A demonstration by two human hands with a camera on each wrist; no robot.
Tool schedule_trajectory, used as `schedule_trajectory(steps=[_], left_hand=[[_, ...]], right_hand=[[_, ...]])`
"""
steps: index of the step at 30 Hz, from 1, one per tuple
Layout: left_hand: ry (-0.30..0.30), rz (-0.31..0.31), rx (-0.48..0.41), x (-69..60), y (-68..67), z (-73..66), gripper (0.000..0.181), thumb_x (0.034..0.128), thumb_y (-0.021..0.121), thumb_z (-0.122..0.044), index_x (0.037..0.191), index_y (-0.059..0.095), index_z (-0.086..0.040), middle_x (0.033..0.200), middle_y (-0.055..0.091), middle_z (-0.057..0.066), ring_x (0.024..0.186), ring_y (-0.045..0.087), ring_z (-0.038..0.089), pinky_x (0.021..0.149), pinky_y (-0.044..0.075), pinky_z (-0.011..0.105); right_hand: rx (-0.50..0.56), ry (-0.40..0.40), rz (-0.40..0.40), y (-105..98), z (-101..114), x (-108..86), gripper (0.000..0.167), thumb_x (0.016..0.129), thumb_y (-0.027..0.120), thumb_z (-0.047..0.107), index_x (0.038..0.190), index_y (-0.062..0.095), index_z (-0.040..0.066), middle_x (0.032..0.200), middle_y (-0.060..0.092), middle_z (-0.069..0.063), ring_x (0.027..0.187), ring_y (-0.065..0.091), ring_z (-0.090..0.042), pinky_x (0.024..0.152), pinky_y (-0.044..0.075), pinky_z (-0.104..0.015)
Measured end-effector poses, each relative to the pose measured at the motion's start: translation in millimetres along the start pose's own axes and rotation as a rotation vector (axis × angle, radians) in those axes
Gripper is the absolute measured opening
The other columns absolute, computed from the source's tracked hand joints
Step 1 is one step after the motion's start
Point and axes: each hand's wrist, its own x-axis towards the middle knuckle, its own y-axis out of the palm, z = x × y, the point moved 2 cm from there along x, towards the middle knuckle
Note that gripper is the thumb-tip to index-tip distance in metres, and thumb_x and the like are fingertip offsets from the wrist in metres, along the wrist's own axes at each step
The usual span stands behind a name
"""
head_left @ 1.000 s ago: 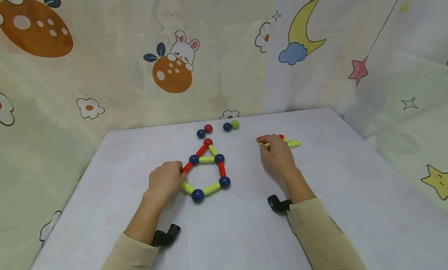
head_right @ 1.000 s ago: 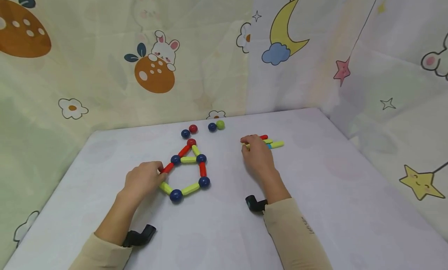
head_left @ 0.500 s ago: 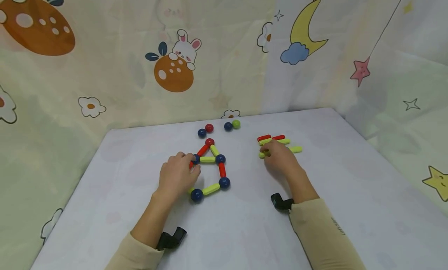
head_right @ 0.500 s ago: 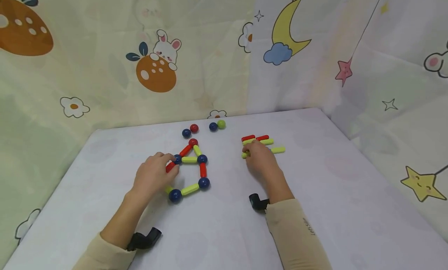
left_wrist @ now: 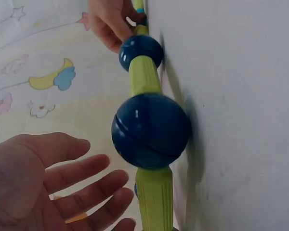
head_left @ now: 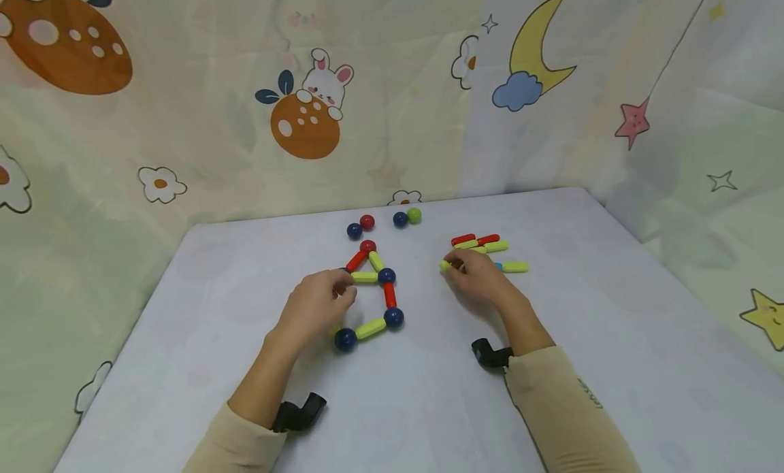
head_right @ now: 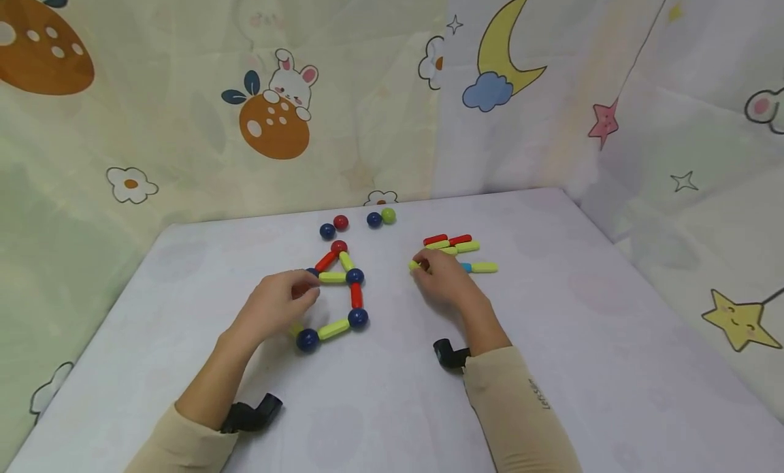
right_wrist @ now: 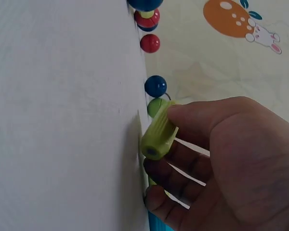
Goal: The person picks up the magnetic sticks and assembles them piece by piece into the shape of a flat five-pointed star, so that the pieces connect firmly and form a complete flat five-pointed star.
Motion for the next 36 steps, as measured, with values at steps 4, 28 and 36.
schedule_trajectory(steps=[4, 28, 36], left_hand=[[0.033, 0.011, -0.058, 7.9, 1.2, 2.3, 0.026, 0.0992, 0.066, -0.023, 0.122, 0.073, -0.013, 0.105, 0.072, 0.004, 0.095, 0.062, 0.022, 0.084, 0.057, 0.038], [0.204, 0.025, 0.313, 29.7, 38.1, -16.9, 0.052, 0.0959, 0.072, -0.029, 0.145, 0.06, -0.018, 0.144, 0.059, 0.013, 0.137, 0.052, 0.039, 0.116, 0.032, 0.068], [0.216, 0.036, 0.293, 25.8, 38.2, -15.8, 0.054, 0.0961, 0.071, -0.031, 0.147, 0.058, -0.018, 0.143, 0.059, 0.012, 0.136, 0.052, 0.038, 0.115, 0.035, 0.066]], right_hand=[[0.01, 0.003, -0.007, 4.4, 5.5, 2.5, 0.031, 0.103, 0.061, 0.019, 0.13, 0.067, 0.006, 0.114, 0.066, -0.011, 0.101, 0.06, -0.027, 0.094, 0.052, -0.044], [-0.042, -0.084, 0.061, 44.8, 54.1, 18.6, 0.026, 0.096, 0.071, 0.016, 0.122, 0.074, 0.013, 0.107, 0.066, -0.003, 0.1, 0.061, -0.02, 0.094, 0.055, -0.037], [-0.045, -0.034, 0.072, 38.2, 50.5, 13.5, 0.028, 0.096, 0.073, 0.018, 0.123, 0.073, 0.015, 0.11, 0.067, -0.002, 0.101, 0.061, -0.02, 0.092, 0.056, -0.037]])
